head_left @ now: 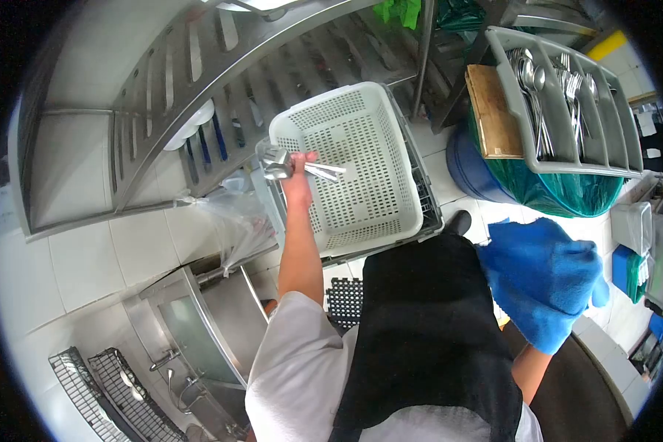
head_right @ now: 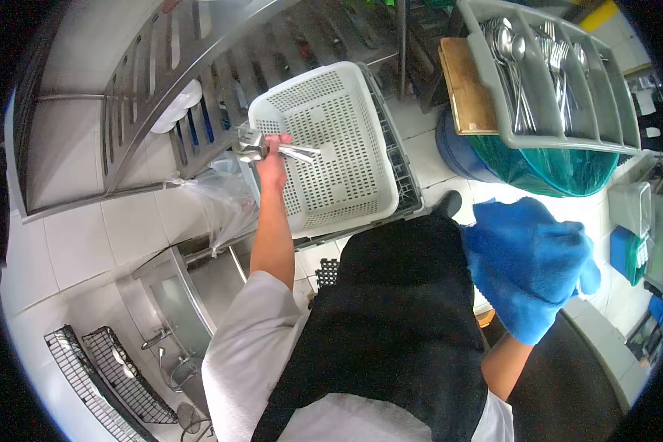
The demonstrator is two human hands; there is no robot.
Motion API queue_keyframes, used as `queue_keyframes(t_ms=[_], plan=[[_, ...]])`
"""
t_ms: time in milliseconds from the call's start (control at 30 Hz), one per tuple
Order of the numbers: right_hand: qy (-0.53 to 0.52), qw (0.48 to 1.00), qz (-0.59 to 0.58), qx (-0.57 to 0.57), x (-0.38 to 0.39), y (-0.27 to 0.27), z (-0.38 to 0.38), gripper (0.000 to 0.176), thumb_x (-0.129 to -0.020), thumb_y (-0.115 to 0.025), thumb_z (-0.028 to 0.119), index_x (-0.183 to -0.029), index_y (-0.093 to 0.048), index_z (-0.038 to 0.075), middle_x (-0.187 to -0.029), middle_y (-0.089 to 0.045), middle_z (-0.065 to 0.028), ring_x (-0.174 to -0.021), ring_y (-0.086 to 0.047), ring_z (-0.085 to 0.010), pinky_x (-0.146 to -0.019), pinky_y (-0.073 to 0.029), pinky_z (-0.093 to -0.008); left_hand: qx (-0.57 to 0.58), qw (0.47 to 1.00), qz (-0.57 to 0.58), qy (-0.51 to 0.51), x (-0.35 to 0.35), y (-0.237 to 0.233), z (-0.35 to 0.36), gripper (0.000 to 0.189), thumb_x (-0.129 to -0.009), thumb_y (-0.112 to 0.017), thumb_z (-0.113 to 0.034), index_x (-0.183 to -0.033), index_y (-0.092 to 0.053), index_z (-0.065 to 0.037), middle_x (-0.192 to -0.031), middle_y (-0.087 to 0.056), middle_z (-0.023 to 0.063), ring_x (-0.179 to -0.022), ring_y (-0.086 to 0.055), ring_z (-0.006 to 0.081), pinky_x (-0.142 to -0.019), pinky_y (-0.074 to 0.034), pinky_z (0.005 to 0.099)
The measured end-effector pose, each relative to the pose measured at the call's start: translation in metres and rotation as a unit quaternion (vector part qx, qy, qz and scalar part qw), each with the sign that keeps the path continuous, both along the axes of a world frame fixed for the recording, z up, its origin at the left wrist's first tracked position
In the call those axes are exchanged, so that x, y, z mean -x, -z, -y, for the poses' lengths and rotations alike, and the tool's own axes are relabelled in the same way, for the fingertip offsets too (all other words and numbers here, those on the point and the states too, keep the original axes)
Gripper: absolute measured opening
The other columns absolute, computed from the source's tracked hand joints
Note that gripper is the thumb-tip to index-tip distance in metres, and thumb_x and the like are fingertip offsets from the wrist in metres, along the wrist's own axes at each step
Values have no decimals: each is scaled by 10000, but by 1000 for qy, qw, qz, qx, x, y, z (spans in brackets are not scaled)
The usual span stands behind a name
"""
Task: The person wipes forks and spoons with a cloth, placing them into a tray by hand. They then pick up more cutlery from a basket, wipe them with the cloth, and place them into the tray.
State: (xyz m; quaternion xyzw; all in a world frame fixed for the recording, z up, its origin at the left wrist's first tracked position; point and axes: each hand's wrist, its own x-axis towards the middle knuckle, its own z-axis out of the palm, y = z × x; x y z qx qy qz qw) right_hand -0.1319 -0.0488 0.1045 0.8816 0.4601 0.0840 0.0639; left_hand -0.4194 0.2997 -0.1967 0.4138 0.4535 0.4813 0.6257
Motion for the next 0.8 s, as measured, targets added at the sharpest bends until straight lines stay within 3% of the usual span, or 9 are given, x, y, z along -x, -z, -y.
queue_keyframes(t_ms=[33,133,233,300,400,533,600,733,800], plan=[[-1,1000,0,-3,2,0,1,212,-836,-611,236,-883,-548,39,-811,-556,-153,-738,-553,-309,-600,-424,-362,-42,993,-114,-12,-4,-5,-1,251,-911,-656,-219,-1003,-588,4,-874,-687,103,-855,-657,184,-848,-483,315],[-3,1000,-8,-10,-3,1,5,216,-827,-617,227,-899,-547,36,-827,-553,-159,-757,-550,-315,-615,-425,-366,-18,976,-216,26,0,-26,14,272,-918,-648,-256,-997,-595,-1,-831,-672,84,-799,-649,165,-784,-493,298],[2,999,-13,-31,-6,2,9,223,-817,-623,218,-914,-546,33,-843,-550,-164,-776,-547,-322,-629,-427,-370,36,992,-115,-41,-2,-8,25,290,-938,-613,-299,-1000,-608,-15,-721,-601,30,-668,-592,141,-636,-476,290],[4,999,-19,-50,-8,5,11,229,-810,-627,212,-925,-546,30,-854,-548,-168,-789,-545,-327,-638,-427,-373,-27,953,-300,22,-15,-48,47,303,-936,-620,-295,-1039,-594,-11,-717,-556,8,-640,-525,129,-606,-441,279],[0,996,-36,-78,-6,12,8,241,-801,-633,203,-940,-545,27,-870,-545,-174,-808,-543,-333,-653,-429,-377,78,996,-23,32,-41,-87,82,299,-946,-602,-313,-983,-569,-19,-652,-452,-18,-583,-404,93,-576,-421,286],[-30,991,-70,-114,-12,17,8,260,-788,-642,191,-961,-544,23,-892,-541,-182,-834,-539,-342,-672,-430,-382,-33,982,-166,90,-67,-128,129,253,-963,-573,-281,-924,-550,-31,-659,-425,-21,-588,-411,92,-636,-475,304],[-56,985,-97,-130,-18,19,9,271,-781,-646,185,-971,-543,21,-903,-539,-185,-847,-537,-347,-681,-431,-385,-36,984,-125,118,-85,-143,160,291,-972,-550,-325,-933,-549,-37,-690,-484,-5,-626,-468,98,-660,-477,285],[-147,960,-179,-155,-25,27,3,295,-768,-654,174,-992,-542,17,-924,-536,-193,-872,-533,-356,-700,-433,-390,161,967,150,130,-144,-171,235,319,-973,-540,-350,-1006,-574,-35,-928,-584,63,-802,-557,146,-801,-516,348],[-198,941,-230,-149,-26,30,3,307,-762,-658,168,-1002,-542,15,-935,-534,-197,-885,-531,-360,-710,-434,-392,110,969,169,144,-188,-184,277,377,-972,-528,-395,-1083,-587,-39,-1026,-594,71,-929,-580,181,-893,-478,349]])
